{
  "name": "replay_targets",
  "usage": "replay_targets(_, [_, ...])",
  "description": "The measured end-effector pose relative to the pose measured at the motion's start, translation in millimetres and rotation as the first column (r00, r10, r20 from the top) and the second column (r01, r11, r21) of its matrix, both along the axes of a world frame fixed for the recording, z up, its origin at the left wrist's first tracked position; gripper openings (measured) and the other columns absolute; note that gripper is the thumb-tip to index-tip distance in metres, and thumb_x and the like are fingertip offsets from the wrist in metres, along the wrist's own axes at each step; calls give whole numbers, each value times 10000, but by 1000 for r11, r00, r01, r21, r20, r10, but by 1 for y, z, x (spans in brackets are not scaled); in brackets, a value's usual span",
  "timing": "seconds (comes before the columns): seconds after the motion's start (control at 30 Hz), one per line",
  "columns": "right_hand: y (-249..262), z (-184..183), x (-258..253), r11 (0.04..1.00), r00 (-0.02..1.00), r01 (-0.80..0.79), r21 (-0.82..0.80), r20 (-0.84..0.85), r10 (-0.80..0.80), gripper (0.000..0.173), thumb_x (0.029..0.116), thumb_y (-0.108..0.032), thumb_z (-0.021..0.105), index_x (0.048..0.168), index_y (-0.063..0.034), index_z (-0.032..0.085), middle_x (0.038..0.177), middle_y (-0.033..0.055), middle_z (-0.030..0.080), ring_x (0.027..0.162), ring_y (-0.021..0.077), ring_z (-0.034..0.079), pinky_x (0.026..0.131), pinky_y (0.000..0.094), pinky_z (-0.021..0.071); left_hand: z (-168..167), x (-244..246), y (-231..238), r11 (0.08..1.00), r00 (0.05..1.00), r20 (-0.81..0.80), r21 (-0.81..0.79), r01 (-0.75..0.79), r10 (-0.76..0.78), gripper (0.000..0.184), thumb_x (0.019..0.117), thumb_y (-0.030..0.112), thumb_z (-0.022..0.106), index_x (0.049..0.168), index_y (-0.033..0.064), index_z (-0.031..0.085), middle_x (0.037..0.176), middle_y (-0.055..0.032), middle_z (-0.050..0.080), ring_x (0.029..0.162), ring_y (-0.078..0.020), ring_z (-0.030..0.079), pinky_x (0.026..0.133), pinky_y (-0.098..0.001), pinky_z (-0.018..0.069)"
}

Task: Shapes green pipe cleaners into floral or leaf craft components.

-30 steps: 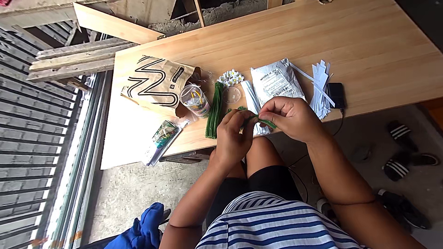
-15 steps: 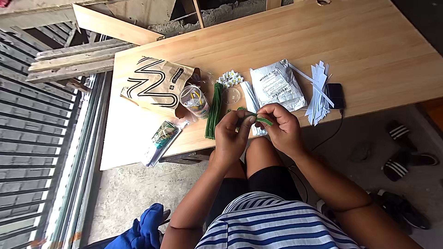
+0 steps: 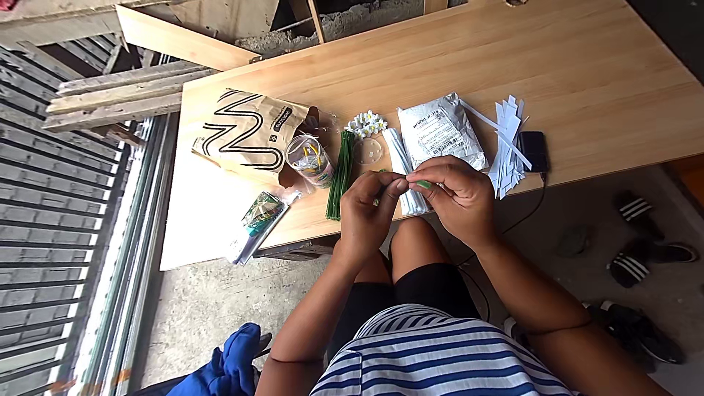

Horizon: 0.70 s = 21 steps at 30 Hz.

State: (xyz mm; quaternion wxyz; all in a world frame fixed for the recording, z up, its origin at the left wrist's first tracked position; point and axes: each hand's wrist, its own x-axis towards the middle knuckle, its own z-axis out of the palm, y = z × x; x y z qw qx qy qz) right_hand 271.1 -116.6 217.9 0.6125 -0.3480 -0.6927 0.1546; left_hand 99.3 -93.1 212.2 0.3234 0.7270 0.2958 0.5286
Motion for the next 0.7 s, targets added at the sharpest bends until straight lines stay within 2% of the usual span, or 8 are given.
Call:
replay_targets(0.07, [-1, -1, -2, 999, 997, -23, -29, -68, 21, 66, 929, 49, 682, 978, 83, 710, 999, 131, 699, 937, 108, 685, 846, 225, 585, 2, 0, 0, 999, 1000, -2, 43, 8, -8, 126, 1020, 78, 607, 988, -20, 679, 880, -30, 635, 757, -19, 587, 690, -158, 502])
replay_targets(0.13, [-4, -6, -9, 983, 947, -125, -137, -311, 77, 85, 947, 50, 650, 1024, 28, 681, 1001, 46, 687, 874, 64, 672, 792, 224, 594, 3, 2, -2, 997, 1000, 13, 77, 20, -21, 134, 1024, 70, 592, 972, -31, 663, 898, -45, 630, 795, -30, 589, 726, -170, 503])
replay_targets(0.23, [-10, -6, -20, 899, 741, -333, -285, -669, 63, 143, 979, 18, 605, 1022, -82, 698, 928, -9, 707, 768, 55, 672, 724, 224, 591, 5, 5, -4, 998, 999, 22, 47, 39, -40, 125, 1023, 68, 591, 976, -26, 657, 867, -35, 617, 770, -26, 578, 712, -169, 501])
replay_targets(0.3, [-14, -1, -26, 855, 657, -387, -346, -754, -8, 137, 993, -12, 605, 981, -99, 711, 890, -2, 705, 717, 49, 661, 685, 202, 580, 4, 4, -5, 999, 999, -18, 19, 47, -47, 132, 1025, 83, 596, 981, -23, 660, 850, -30, 612, 743, -23, 567, 692, -165, 496])
replay_targets(0.43, [-9, -13, -18, 963, 875, -158, -217, -483, 35, 109, 951, 33, 653, 1036, -25, 688, 977, -5, 685, 831, 43, 658, 758, 221, 589, 6, -1, -6, 999, 993, -113, 19, 37, -35, 148, 1023, 93, 604, 985, -30, 678, 857, -42, 616, 736, -21, 561, 689, -150, 487])
replay_targets(0.5, [-9, -15, -16, 974, 895, -128, -187, -445, 32, 121, 935, 36, 671, 1037, -26, 693, 982, -7, 684, 829, 45, 656, 753, 225, 590, 6, -1, -8, 999, 994, -100, 15, 46, -45, 147, 1021, 94, 609, 980, -30, 678, 852, -36, 621, 729, -13, 560, 681, -145, 486])
replay_targets(0.6, [-12, -12, -13, 947, 845, -217, -238, -531, 60, 140, 950, 21, 666, 1055, -62, 705, 963, -13, 709, 789, 51, 671, 730, 231, 598, 4, -5, -5, 994, 992, -82, 43, 102, -98, 102, 999, 62, 637, 1001, -32, 676, 903, -49, 640, 768, -20, 587, 709, -152, 512])
replay_targets(0.7, [-19, -2, 3, 829, 812, -429, -358, -555, 180, 116, 1013, -96, 615, 1068, -101, 717, 915, -17, 711, 752, 59, 674, 698, 227, 594, -2, -15, 7, 965, 982, -172, 236, 112, -72, 99, 969, 17, 648, 1011, -39, 719, 1009, -126, 692, 951, -121, 662, 886, -248, 545])
